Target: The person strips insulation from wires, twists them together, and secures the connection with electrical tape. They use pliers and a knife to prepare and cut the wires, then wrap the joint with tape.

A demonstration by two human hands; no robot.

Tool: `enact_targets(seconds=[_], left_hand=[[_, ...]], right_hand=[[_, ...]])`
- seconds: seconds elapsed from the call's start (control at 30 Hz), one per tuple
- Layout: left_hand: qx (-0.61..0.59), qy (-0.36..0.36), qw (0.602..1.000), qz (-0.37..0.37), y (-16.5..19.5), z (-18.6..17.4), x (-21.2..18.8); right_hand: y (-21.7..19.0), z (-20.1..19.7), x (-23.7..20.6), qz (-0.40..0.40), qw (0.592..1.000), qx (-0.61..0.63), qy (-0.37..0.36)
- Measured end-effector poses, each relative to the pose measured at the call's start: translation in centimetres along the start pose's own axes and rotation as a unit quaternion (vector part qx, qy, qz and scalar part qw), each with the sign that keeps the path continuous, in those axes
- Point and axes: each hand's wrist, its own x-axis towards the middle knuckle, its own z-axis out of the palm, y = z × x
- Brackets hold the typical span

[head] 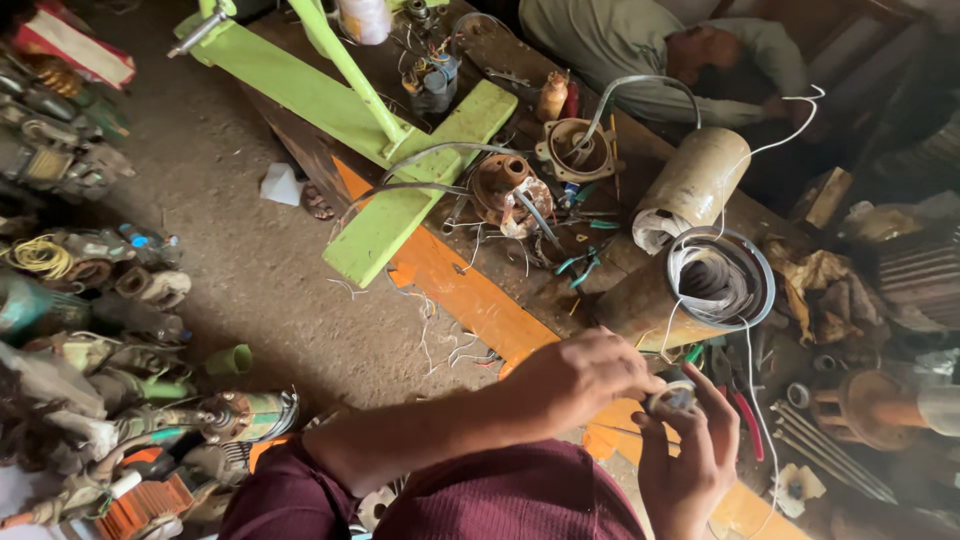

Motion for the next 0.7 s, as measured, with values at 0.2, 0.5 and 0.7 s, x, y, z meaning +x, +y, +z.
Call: enact_targets(seconds=[0.2, 0.5, 0.7], left_hand=[[-0.249, -0.074, 0.960, -0.105, -2.3, -3.2, 0.4], [-0.169, 0.032, 0.985, -0.035, -1.6, -2.0, -2.4], [-0.158, -0.056, 0.985, -0.048, -2.4, -1.7, -1.0]], right_hand=[[-2.7, 1.2, 0.7, 0.014, 1.000, 0.009, -0.027], [-2.8, 3.1, -1.0, 0.082, 0.996, 0.010, -0.020], [-2.2, 2.1, -2.2, 0.105, 0.994, 0.014, -0.011]])
